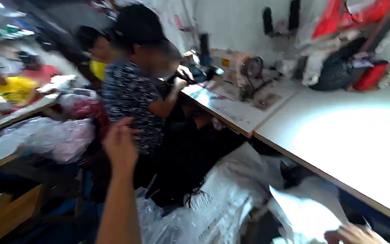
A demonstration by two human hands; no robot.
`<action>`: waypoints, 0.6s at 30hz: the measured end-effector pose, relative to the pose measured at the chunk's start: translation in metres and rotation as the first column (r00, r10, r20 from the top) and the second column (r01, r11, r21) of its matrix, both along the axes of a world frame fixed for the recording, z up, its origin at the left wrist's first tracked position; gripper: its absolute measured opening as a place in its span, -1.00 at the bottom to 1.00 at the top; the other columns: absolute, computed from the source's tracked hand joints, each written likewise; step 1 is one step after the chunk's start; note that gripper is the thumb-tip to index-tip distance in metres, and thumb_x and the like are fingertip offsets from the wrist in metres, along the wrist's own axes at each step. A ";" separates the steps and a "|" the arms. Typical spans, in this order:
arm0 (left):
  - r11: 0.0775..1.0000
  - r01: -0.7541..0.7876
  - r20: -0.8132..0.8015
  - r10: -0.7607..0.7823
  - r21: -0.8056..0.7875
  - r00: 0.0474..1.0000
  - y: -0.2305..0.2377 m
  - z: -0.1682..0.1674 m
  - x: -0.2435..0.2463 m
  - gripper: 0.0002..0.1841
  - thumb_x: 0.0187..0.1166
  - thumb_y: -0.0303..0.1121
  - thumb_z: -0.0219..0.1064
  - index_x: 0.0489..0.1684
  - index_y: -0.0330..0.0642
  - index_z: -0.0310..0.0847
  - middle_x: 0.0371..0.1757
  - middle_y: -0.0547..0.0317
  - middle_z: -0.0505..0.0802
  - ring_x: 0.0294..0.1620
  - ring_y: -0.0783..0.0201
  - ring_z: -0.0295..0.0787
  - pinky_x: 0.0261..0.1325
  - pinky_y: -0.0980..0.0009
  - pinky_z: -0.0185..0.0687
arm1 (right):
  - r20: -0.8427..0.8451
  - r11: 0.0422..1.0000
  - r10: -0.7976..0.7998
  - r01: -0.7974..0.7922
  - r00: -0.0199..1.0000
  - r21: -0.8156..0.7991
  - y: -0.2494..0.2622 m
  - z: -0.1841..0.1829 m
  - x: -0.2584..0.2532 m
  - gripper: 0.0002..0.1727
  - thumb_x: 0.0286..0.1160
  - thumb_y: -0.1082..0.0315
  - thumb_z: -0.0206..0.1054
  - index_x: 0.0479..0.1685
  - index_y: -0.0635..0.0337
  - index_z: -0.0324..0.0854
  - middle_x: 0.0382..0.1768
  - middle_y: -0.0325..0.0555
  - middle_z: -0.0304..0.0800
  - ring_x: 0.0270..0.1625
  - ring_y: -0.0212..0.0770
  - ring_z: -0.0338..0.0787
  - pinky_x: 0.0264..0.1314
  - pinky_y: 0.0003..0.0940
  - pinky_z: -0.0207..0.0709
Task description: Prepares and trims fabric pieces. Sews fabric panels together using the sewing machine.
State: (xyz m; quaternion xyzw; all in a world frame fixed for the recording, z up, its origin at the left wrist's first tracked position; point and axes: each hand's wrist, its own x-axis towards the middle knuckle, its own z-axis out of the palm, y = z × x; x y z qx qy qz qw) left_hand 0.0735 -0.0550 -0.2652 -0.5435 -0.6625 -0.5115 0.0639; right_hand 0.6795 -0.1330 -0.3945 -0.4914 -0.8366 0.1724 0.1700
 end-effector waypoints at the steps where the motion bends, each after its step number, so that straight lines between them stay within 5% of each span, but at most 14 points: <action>1: 0.999 0.038 -0.039 -0.038 -0.018 0.999 0.001 0.004 0.004 -0.51 0.91 -0.14 -0.13 0.57 -0.26 0.45 0.53 -0.04 0.66 0.12 0.29 0.82 0.14 0.24 0.78 | -0.005 0.996 -0.035 0.035 0.999 0.081 0.000 -0.001 -0.001 -0.62 0.69 0.19 0.17 -0.25 0.28 0.80 -0.31 0.18 0.83 -0.11 0.26 0.83 0.14 0.32 0.54; 3: 0.974 0.204 -0.067 -0.211 -0.101 0.975 0.008 0.004 0.047 -0.54 0.89 -0.18 -0.03 0.59 -0.24 0.41 0.52 0.13 0.64 0.20 0.49 0.72 0.23 0.45 0.66 | -0.028 0.962 -0.149 0.151 0.988 0.227 -0.002 -0.006 0.000 -0.57 0.65 0.11 0.12 -0.44 0.17 0.74 -0.51 0.00 0.75 -0.31 0.09 0.81 -0.10 0.15 0.62; 5: 0.853 0.482 0.001 -0.492 -0.198 0.871 0.005 -0.008 0.141 -0.55 0.85 -0.19 0.05 0.55 -0.27 0.43 0.50 0.19 0.65 0.36 0.45 0.65 0.41 0.43 0.56 | -0.091 0.952 -0.222 0.236 0.971 0.194 0.007 0.000 0.004 -0.61 0.64 0.15 0.18 -0.47 0.20 0.73 -0.59 -0.04 0.71 -0.43 0.01 0.77 -0.27 0.07 0.60; 8: 0.468 0.786 0.173 -0.805 -0.404 0.568 -0.038 -0.034 0.305 -0.38 0.58 0.07 0.38 0.52 -0.10 0.50 0.48 0.25 0.69 0.46 0.42 0.60 0.45 0.33 0.58 | -0.196 0.940 -0.328 0.340 0.924 0.030 0.010 0.020 0.012 -0.64 0.70 0.15 0.22 -0.46 0.12 0.67 -0.69 -0.24 0.55 -0.61 -0.23 0.58 -0.53 -0.16 0.46; 10: 0.287 0.849 0.287 -0.852 -0.443 0.437 -0.055 -0.063 0.390 -0.23 0.36 0.21 0.53 0.49 -0.08 0.58 0.41 0.16 0.74 0.45 0.30 0.63 0.43 0.18 0.62 | -0.255 0.918 -0.386 0.396 0.887 -0.010 0.012 0.037 0.016 -0.63 0.75 0.12 0.20 -0.49 0.05 0.61 -0.74 -0.37 0.38 -0.69 -0.39 0.38 -0.64 -0.36 0.23; 11: 0.267 0.859 0.287 -0.864 -0.438 0.415 -0.058 -0.077 0.419 -0.26 0.33 0.20 0.55 0.40 -0.12 0.66 0.29 0.13 0.80 0.34 0.25 0.71 0.33 0.14 0.68 | -0.272 0.905 -0.412 0.425 0.869 -0.013 0.011 0.045 0.021 -0.62 0.75 0.13 0.19 -0.50 0.04 0.60 -0.74 -0.39 0.36 -0.70 -0.42 0.35 -0.66 -0.41 0.19; 14: 0.247 0.884 0.315 -0.868 -0.397 0.384 -0.055 -0.093 0.459 -0.75 0.47 -0.09 0.50 -0.11 -0.03 0.83 -0.21 0.40 0.88 -0.15 0.52 0.81 -0.07 0.46 0.75 | -0.283 0.842 -0.517 0.540 0.808 0.004 -0.002 0.061 0.045 -0.63 0.76 0.13 0.19 -0.48 0.04 0.62 -0.72 -0.40 0.39 -0.69 -0.44 0.36 -0.66 -0.44 0.20; 18: 0.053 0.933 0.542 -0.802 -0.355 0.252 -0.041 -0.097 0.474 -0.94 0.43 -0.25 0.48 -0.29 0.05 0.79 -0.32 0.52 0.85 -0.19 0.60 0.78 -0.11 0.60 0.69 | -0.312 0.739 -0.655 0.670 0.688 -0.073 -0.024 0.060 0.078 -0.62 0.77 0.10 0.18 -0.49 0.01 0.61 -0.66 -0.39 0.46 -0.64 -0.46 0.42 -0.64 -0.48 0.23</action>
